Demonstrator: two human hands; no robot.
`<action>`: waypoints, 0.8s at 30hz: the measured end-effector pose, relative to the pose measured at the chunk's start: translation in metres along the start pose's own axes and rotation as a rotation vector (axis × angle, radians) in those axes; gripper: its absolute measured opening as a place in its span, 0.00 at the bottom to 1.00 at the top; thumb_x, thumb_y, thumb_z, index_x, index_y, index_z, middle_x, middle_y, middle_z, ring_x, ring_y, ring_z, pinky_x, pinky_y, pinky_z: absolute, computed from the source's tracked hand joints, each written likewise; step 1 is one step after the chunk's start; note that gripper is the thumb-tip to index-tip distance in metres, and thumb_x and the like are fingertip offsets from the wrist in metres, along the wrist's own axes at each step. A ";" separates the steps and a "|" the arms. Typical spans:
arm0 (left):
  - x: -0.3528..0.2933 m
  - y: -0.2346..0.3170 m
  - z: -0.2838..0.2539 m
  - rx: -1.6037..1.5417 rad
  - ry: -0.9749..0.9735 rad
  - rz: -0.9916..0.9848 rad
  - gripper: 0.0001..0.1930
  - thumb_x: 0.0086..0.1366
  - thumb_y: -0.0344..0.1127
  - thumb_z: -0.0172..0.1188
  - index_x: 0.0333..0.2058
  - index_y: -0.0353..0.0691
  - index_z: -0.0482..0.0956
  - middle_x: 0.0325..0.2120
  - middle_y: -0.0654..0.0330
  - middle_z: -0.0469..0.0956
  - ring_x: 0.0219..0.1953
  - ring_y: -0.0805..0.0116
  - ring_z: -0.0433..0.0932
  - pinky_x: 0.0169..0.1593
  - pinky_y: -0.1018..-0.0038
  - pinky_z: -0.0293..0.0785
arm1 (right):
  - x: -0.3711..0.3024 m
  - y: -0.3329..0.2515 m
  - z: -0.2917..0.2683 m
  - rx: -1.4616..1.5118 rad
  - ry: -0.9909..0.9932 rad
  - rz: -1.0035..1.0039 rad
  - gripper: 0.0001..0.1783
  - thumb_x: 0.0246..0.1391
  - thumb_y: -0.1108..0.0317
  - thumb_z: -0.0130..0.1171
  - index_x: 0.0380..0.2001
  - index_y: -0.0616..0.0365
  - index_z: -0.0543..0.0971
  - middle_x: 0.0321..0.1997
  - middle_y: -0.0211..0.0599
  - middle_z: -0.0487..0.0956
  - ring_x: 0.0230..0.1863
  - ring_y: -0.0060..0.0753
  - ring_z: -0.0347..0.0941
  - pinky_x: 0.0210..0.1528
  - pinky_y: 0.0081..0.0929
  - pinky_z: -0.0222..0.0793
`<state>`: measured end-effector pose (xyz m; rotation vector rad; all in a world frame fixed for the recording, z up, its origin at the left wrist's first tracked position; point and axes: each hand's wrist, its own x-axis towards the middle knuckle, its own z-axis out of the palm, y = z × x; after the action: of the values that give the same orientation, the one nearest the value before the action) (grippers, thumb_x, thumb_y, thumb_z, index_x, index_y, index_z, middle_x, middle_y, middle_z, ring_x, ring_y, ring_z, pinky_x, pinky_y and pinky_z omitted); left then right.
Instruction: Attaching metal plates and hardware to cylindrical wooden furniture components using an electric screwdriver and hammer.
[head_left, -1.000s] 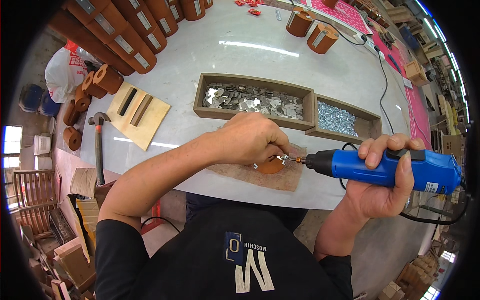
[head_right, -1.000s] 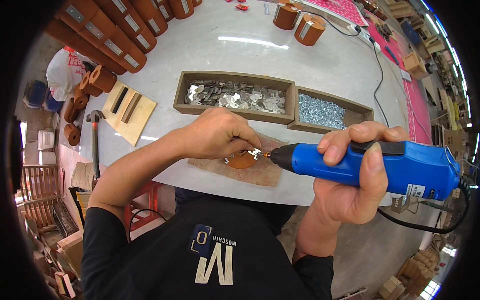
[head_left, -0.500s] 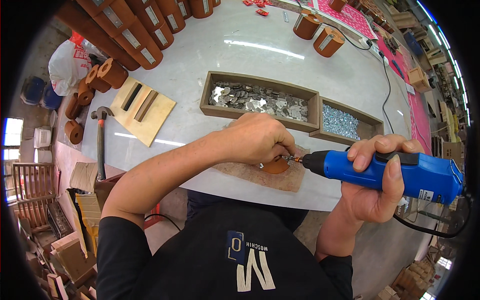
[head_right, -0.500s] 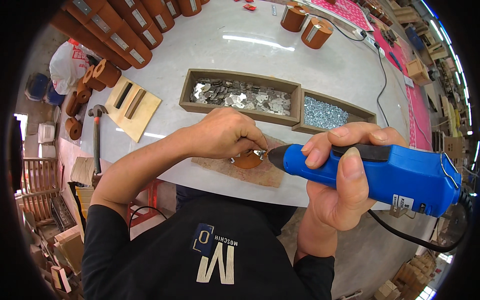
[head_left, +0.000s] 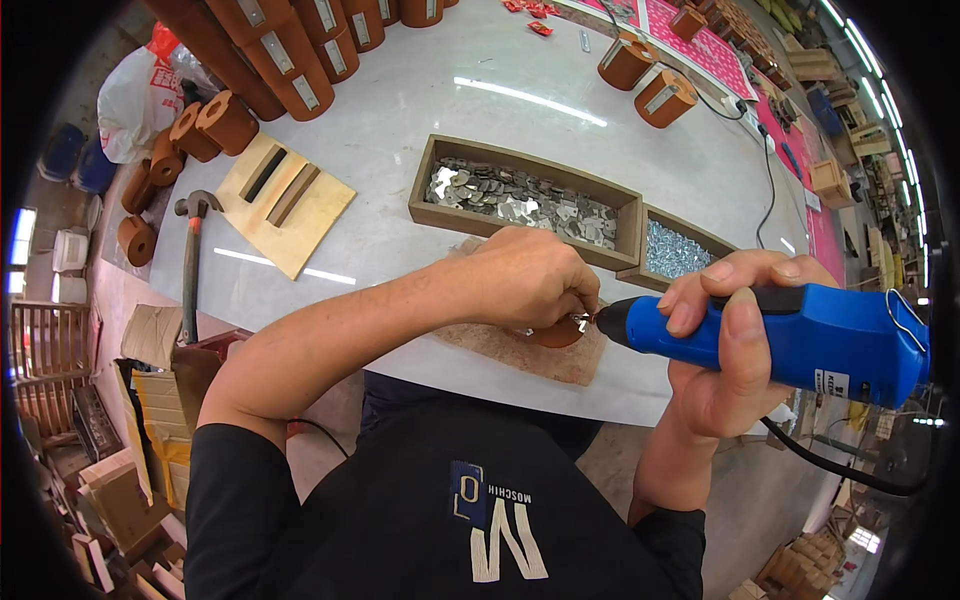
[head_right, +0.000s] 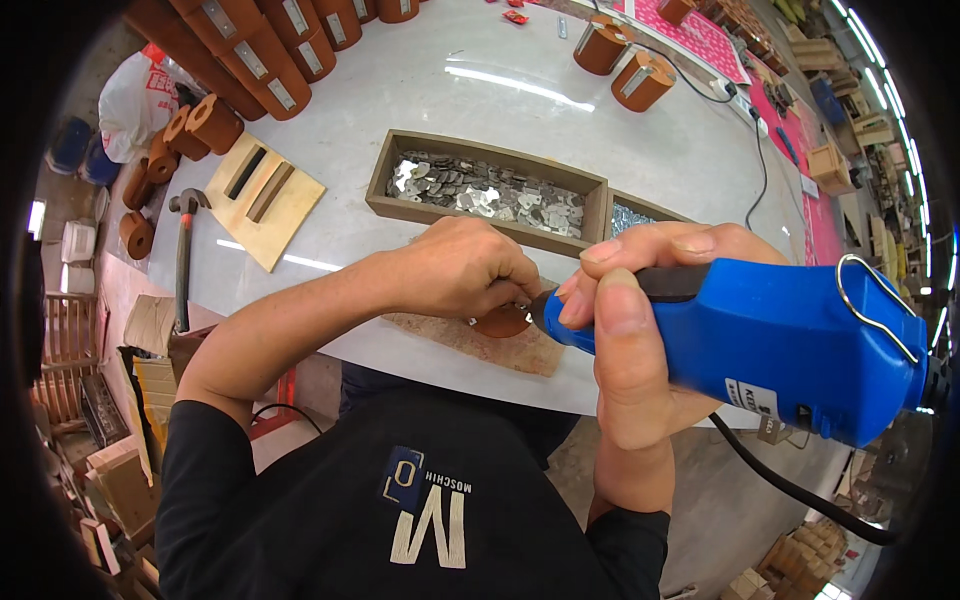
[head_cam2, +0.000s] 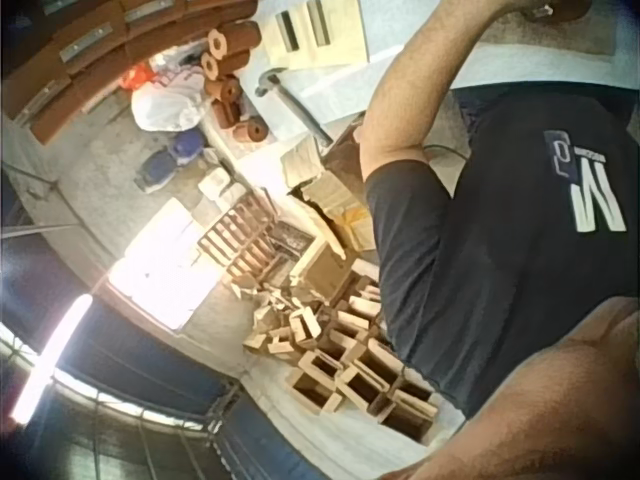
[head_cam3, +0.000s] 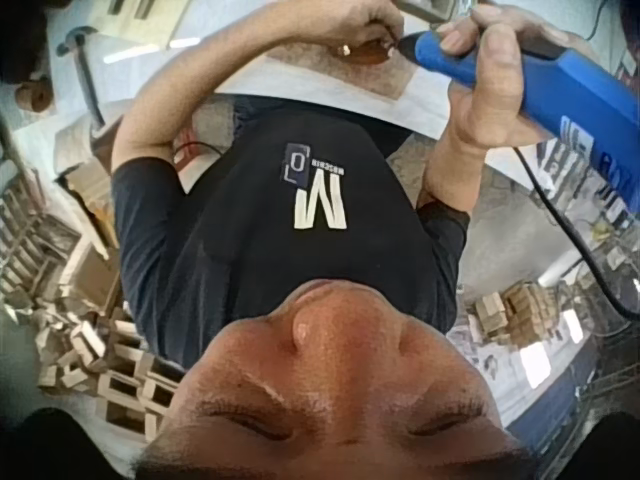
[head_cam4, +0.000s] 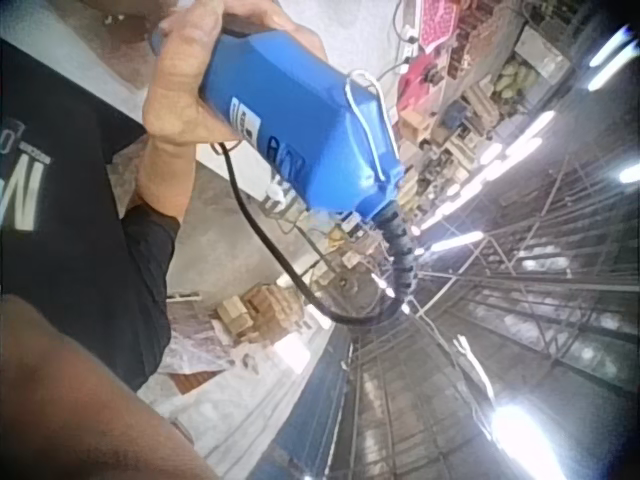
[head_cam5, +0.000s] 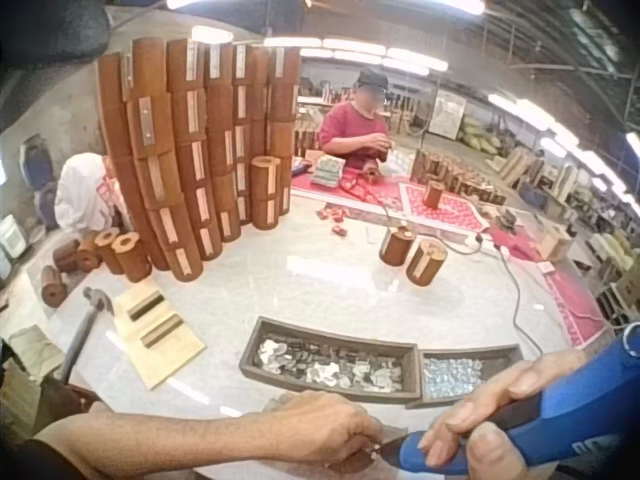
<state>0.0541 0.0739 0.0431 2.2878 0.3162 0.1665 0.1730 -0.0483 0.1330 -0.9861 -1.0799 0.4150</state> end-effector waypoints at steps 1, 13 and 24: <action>0.000 0.000 -0.001 -0.005 -0.005 -0.005 0.09 0.56 0.33 0.62 0.35 0.50 0.87 0.26 0.56 0.83 0.30 0.54 0.82 0.35 0.61 0.76 | 0.000 0.000 0.002 -0.002 -0.009 -0.002 0.22 0.54 0.75 0.60 0.50 0.57 0.64 0.33 0.47 0.78 0.24 0.30 0.73 0.31 0.31 0.77; 0.000 -0.002 -0.001 -0.004 0.011 0.008 0.10 0.56 0.32 0.59 0.35 0.49 0.87 0.25 0.53 0.82 0.30 0.51 0.81 0.35 0.60 0.77 | -0.005 0.005 0.005 -0.031 -0.018 -0.028 0.23 0.54 0.74 0.59 0.48 0.58 0.61 0.27 0.46 0.74 0.20 0.30 0.71 0.27 0.31 0.77; -0.001 -0.004 0.002 -0.035 0.019 0.008 0.09 0.55 0.34 0.60 0.34 0.50 0.87 0.22 0.54 0.81 0.28 0.51 0.81 0.34 0.58 0.75 | -0.007 0.012 0.004 -0.021 -0.092 -0.039 0.21 0.53 0.75 0.58 0.48 0.58 0.62 0.28 0.48 0.75 0.19 0.29 0.71 0.25 0.31 0.77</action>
<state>0.0534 0.0748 0.0386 2.2544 0.3113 0.1965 0.1679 -0.0452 0.1196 -0.9711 -1.1866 0.4210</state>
